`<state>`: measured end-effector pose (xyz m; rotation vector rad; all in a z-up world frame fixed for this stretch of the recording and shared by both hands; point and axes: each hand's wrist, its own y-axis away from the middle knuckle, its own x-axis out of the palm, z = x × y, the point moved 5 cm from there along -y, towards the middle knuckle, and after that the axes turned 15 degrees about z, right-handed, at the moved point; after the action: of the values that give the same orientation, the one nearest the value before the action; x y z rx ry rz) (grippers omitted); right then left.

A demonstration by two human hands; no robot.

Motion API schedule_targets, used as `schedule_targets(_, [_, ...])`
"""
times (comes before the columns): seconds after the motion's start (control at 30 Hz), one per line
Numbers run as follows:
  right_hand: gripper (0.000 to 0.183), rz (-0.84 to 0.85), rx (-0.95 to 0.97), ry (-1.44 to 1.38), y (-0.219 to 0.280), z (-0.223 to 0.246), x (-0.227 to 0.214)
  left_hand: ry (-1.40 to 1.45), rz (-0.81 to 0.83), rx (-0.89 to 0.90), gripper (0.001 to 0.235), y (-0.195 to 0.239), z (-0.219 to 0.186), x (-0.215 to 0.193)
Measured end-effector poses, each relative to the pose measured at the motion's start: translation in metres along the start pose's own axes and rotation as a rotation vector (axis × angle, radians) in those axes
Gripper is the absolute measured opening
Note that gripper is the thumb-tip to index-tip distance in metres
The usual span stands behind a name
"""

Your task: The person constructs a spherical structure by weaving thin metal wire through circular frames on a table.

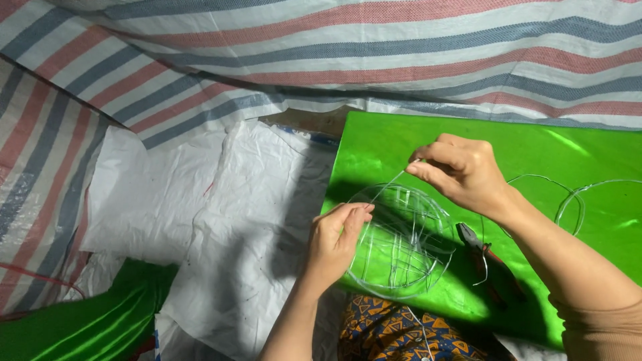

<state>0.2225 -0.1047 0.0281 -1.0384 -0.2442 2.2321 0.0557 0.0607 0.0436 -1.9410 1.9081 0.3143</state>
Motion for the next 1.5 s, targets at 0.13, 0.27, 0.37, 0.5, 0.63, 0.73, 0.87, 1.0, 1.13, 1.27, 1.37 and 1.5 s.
schedule_targets(0.13, [0.012, -0.030, 0.035, 0.019, 0.019, 0.000, -0.003, -0.158, -0.112, -0.006, 0.053, 0.007, -0.014, 0.013])
schedule_targets(0.27, [0.016, -0.005, -0.062, 0.198, 0.032, 0.015, -0.010, -0.595, -0.305, 0.190, 0.060, 0.019, -0.022, 0.051])
schedule_targets(0.37, [0.018, -0.026, -0.074, 0.259, 0.042, 0.021, -0.018, -0.668, -0.411, 0.167, 0.062, 0.016, -0.011, 0.065])
schedule_targets(0.5, [0.019, -0.023, -0.036, 0.339, 0.060, 0.020, -0.020, -0.537, -0.395, 0.168, 0.053, 0.011, -0.009, 0.067])
schedule_targets(0.63, [0.019, -0.030, -0.008, 0.399, 0.083, 0.014, -0.021, -0.486, -0.377, 0.117, 0.063, 0.013, 0.003, 0.071])
schedule_targets(0.73, [0.015, -0.051, 0.057, 0.400, 0.100, 0.004, -0.017, -0.480, -0.371, 0.102, 0.057, 0.011, 0.007, 0.072])
schedule_targets(0.87, [0.017, -0.100, 0.061, 0.355, 0.118, -0.010, -0.008, -0.451, -0.331, 0.192, 0.036, 0.006, 0.009, 0.079])
schedule_targets(1.0, [0.033, -0.105, 0.062, 0.341, 0.129, -0.016, -0.004, -0.387, -0.343, 0.243, 0.030, 0.001, 0.015, 0.090])
schedule_targets(1.13, [0.021, -0.019, -0.022, 0.309, 0.138, -0.027, 0.000, -0.444, -0.348, 0.247, 0.023, -0.002, 0.006, 0.087])
schedule_targets(1.27, [0.007, 0.025, -0.066, 0.418, 0.125, -0.013, 0.002, -0.457, -0.376, 0.303, 0.024, -0.001, 0.019, 0.101])
schedule_targets(1.37, [0.019, 0.030, -0.070, 0.504, 0.115, 0.000, 0.006, -0.480, -0.374, 0.333, 0.028, -0.001, 0.015, 0.104])
schedule_targets(1.5, [0.029, 0.041, -0.080, 0.724, 0.121, -0.010, 0.017, -0.451, -0.356, 0.392, 0.038, 0.001, 0.016, 0.110])
